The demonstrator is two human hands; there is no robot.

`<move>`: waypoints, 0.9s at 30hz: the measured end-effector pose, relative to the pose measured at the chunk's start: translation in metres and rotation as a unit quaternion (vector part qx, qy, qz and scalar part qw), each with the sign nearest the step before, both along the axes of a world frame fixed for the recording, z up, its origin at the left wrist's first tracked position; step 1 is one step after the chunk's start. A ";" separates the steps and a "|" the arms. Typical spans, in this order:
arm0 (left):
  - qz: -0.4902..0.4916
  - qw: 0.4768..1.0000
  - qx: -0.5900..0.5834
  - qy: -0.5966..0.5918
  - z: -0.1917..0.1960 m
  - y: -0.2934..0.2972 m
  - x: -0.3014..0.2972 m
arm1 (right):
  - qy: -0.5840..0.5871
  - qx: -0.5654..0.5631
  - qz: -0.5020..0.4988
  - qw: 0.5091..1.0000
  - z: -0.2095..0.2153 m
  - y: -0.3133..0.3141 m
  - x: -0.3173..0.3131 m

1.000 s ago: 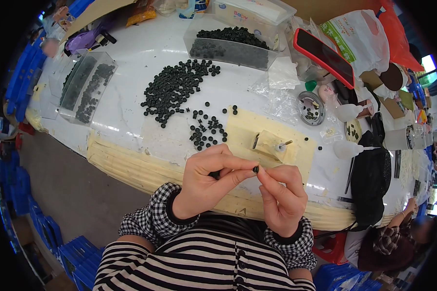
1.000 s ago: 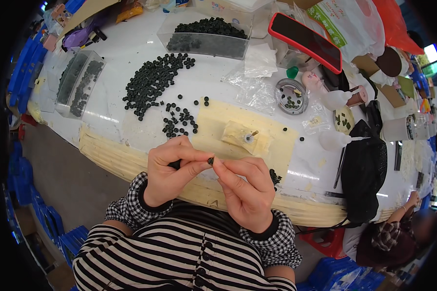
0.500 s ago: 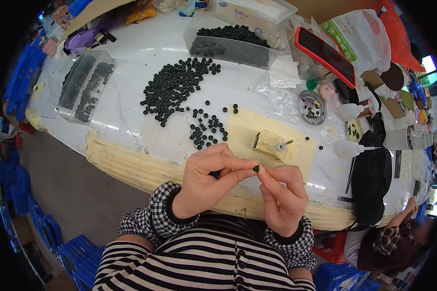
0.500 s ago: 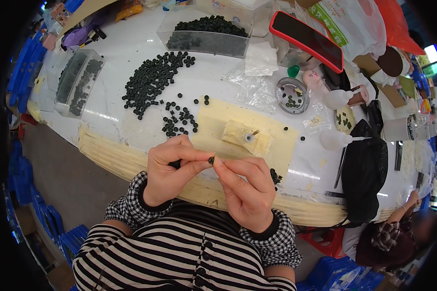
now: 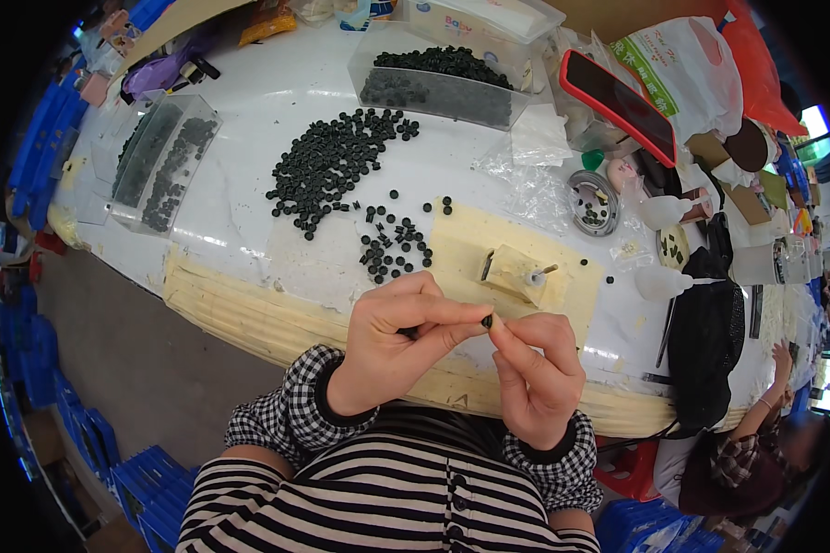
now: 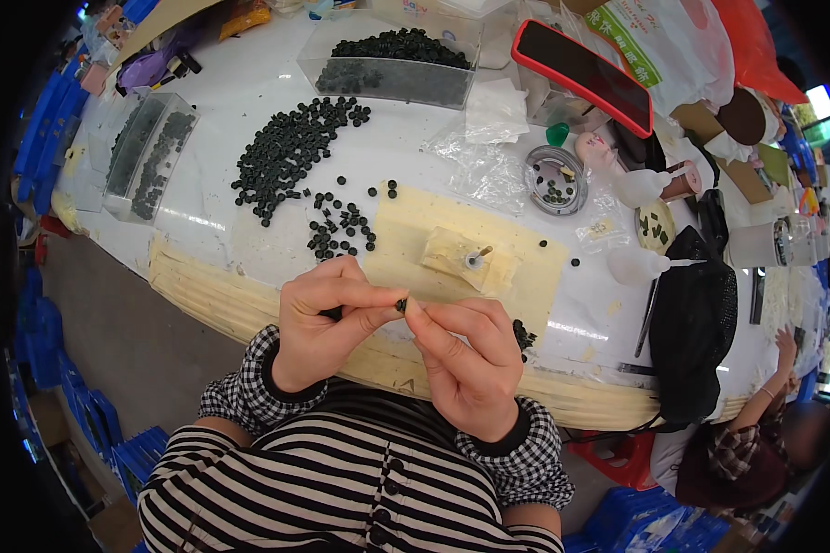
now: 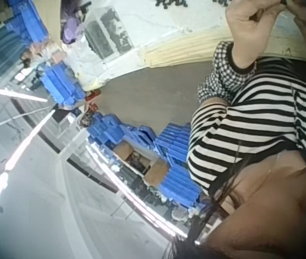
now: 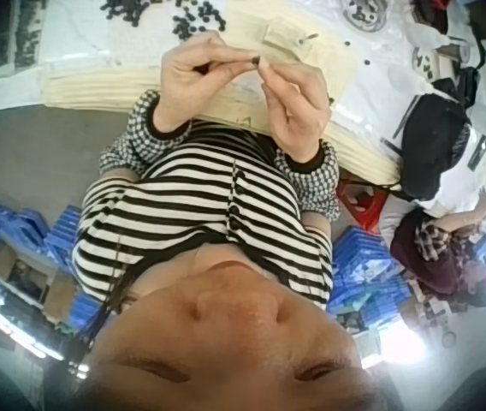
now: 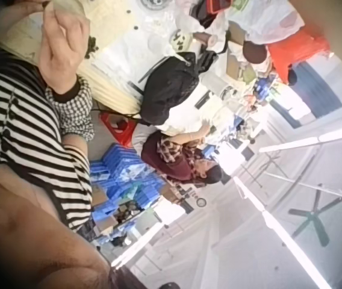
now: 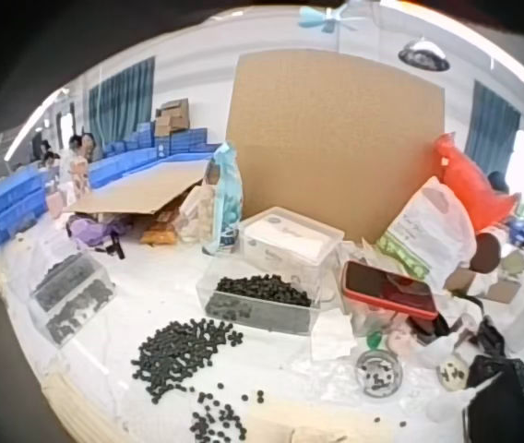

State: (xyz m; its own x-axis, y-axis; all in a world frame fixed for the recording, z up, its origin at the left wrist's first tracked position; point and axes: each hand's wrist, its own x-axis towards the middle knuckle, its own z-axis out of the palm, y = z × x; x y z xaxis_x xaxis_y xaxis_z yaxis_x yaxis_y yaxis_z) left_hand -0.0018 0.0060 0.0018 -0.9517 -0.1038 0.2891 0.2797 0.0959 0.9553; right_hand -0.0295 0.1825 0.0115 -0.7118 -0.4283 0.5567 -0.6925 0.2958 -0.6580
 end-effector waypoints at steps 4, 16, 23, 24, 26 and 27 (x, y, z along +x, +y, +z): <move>-0.002 1.000 0.011 0.009 -0.002 0.000 -0.001 | -0.005 -0.007 -0.003 1.000 0.000 -0.001 0.000; -0.006 1.000 0.023 -0.005 -0.001 0.000 0.000 | 0.003 -0.002 -0.005 1.000 0.001 -0.001 0.000; -0.008 1.000 0.024 -0.006 -0.001 -0.001 -0.001 | 0.016 0.010 -0.008 1.000 0.002 -0.001 0.000; -0.008 1.000 0.024 -0.007 0.000 -0.001 -0.001 | 0.016 0.012 -0.009 1.000 0.002 -0.001 0.000; -0.008 1.000 0.020 -0.009 0.001 -0.001 -0.001 | 0.017 0.014 -0.012 1.000 0.002 -0.001 0.000; -0.008 1.000 0.016 -0.011 0.001 -0.001 -0.001 | 0.017 0.015 -0.014 1.000 0.002 -0.002 0.000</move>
State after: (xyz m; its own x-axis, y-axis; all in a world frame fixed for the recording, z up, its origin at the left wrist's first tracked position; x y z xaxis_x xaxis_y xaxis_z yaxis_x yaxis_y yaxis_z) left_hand -0.0027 0.0051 0.0030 -0.9592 -0.0972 0.2655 0.2605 0.0608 0.9636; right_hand -0.0295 0.1808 0.0140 -0.7045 -0.4253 0.5681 -0.7056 0.3343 -0.6247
